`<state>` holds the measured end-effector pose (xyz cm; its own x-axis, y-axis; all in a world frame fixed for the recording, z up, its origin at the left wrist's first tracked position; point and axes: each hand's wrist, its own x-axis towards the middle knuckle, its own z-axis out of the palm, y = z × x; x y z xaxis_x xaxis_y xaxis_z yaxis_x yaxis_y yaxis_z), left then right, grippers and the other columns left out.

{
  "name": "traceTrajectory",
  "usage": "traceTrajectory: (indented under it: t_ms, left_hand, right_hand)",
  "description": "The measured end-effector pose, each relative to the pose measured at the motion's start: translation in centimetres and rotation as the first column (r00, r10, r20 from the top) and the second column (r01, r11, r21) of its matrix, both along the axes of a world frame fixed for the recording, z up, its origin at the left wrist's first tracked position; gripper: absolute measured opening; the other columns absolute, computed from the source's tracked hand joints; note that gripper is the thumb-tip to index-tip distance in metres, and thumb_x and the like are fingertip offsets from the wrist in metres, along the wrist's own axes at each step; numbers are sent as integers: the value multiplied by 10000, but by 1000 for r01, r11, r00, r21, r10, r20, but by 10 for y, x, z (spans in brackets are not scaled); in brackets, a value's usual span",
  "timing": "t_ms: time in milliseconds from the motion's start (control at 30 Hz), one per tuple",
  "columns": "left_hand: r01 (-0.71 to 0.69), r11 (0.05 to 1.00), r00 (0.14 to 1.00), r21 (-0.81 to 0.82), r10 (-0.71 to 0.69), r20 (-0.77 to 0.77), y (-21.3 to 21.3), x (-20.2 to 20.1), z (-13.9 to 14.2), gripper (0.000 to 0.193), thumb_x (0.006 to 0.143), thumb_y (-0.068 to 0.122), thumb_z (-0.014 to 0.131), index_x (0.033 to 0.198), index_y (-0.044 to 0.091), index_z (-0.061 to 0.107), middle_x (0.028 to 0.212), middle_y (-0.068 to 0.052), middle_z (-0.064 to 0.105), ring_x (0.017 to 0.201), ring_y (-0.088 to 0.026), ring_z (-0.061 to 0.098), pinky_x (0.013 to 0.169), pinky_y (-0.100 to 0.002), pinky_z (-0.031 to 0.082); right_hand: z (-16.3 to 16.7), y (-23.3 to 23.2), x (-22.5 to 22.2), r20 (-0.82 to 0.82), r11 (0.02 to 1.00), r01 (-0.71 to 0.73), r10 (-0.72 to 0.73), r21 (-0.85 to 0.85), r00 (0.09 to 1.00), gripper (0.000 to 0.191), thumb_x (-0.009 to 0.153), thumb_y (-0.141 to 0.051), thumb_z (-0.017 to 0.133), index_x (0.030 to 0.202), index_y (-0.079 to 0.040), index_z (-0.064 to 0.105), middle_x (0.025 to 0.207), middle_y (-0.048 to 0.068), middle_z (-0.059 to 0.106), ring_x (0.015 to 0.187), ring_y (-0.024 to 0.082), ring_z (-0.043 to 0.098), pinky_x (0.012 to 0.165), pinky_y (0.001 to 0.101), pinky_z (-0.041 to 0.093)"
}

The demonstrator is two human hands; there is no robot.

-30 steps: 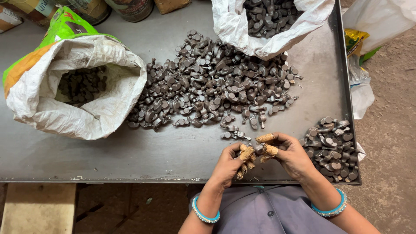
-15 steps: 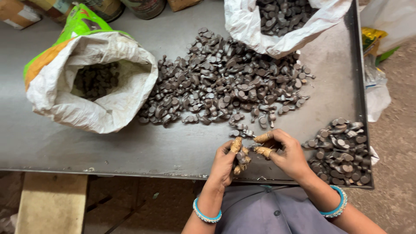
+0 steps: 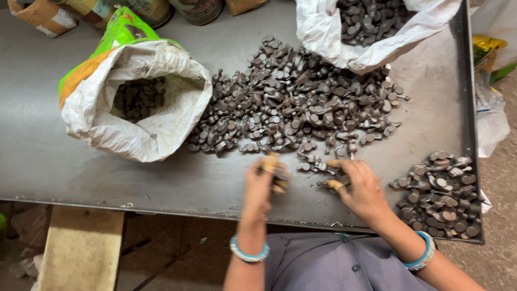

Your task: The person picks small dark metal castings one at a time from a pile on a metal table, turns and inspects each piece in both hands, and tosses accepted pieces into a cloth sack while placing others back on the table. They continue sorting through the pile and handle a small bag of pieces near the end.

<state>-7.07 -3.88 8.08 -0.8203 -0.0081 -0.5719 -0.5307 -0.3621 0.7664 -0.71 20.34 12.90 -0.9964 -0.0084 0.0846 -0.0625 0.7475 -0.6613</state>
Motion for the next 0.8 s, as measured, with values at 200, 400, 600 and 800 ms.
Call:
traceTrajectory:
  t_ms: [200,400,600,800]
  left_hand:
    - [-517,779,717,353,620,-319,-114,-74,76,395,1049,353,526,1297,71,648,1228,-129,717,799,-141,666,591,-242,529]
    - [-434,894,821,114,444,-358,-74,-63,83,419,992,211,721,1355,9,663,1154,-176,704,680,-59,568,480,-176,425]
    - [221,957,960,-187,-247,-131,28,12,28,334,848,120,784,1173,49,750,859,-106,769,559,-95,631,423,-211,450]
    - [351,934,932,65,-342,-119,63,44,-9,189,934,90,720,1093,-11,719,864,-50,730,592,-86,662,470,-218,483]
  right_hand:
    - [-14,-2,-2,-12,997,59,-59,42,998,447,743,-25,744,1174,-24,628,1021,179,668,977,382,613,863,469,506]
    - [-15,-2,-7,40,991,112,-110,-68,993,275,819,-42,735,1086,-53,669,937,142,710,887,342,679,798,442,541]
    - [-11,14,8,-235,988,-12,-25,-153,972,338,763,32,764,1069,-83,676,989,103,730,889,298,714,784,380,575]
    - [-18,19,26,-413,993,-44,-4,-106,911,422,729,14,834,1080,-69,615,1012,136,704,944,344,698,800,397,565]
